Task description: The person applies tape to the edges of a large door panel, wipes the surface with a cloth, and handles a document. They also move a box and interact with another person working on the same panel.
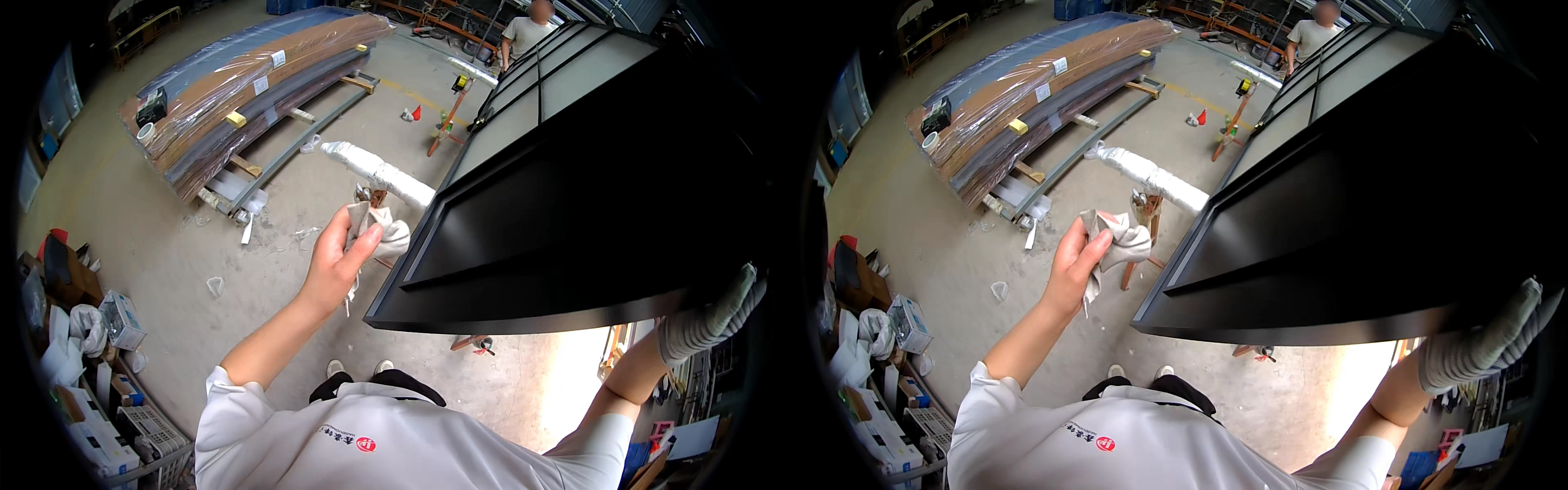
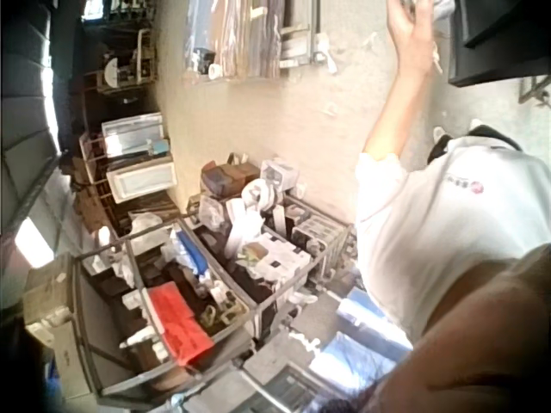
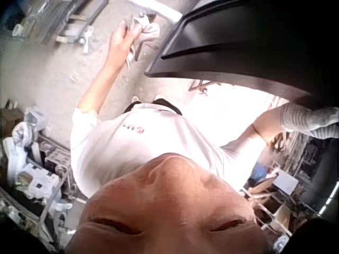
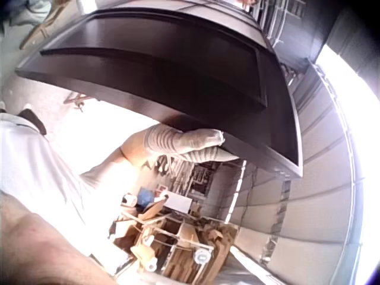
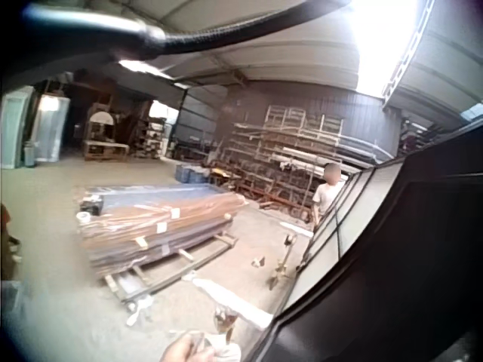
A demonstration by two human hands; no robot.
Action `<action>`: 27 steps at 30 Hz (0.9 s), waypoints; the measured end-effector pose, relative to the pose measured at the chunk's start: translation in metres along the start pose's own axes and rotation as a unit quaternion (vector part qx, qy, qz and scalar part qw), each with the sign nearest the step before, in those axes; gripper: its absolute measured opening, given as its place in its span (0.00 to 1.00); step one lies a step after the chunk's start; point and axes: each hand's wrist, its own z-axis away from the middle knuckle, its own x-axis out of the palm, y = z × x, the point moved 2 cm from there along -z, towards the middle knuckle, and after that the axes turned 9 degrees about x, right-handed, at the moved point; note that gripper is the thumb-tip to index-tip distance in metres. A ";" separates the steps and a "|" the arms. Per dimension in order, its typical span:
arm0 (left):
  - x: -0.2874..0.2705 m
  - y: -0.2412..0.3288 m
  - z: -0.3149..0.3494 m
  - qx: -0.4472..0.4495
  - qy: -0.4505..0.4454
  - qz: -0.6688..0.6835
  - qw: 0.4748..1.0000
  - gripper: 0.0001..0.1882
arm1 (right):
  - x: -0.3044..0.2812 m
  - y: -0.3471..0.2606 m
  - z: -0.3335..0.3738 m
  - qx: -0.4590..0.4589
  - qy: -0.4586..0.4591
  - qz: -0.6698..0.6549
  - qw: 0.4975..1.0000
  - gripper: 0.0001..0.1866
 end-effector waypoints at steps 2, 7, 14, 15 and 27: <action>0.026 0.031 -0.019 0.088 -0.031 -0.008 0.996 0.14 | 0.004 0.039 0.019 -0.011 -0.124 -0.057 0.991 0.31; 0.094 0.109 -0.049 0.226 -0.049 0.022 0.973 0.27 | 0.062 0.037 0.079 -0.089 -0.403 -0.020 0.911 0.42; 0.137 0.156 -0.062 0.427 0.144 -0.306 0.839 0.34 | 0.053 0.103 0.231 -0.042 -0.672 0.028 0.739 0.45; 0.137 0.157 -0.069 0.424 0.170 -0.330 0.826 0.31 | 0.050 0.114 0.246 -0.007 -0.735 0.055 0.676 0.43; 0.004 0.140 -0.126 0.274 0.170 -0.108 0.940 0.19 | -0.083 0.245 0.418 0.600 -0.605 0.156 0.500 0.35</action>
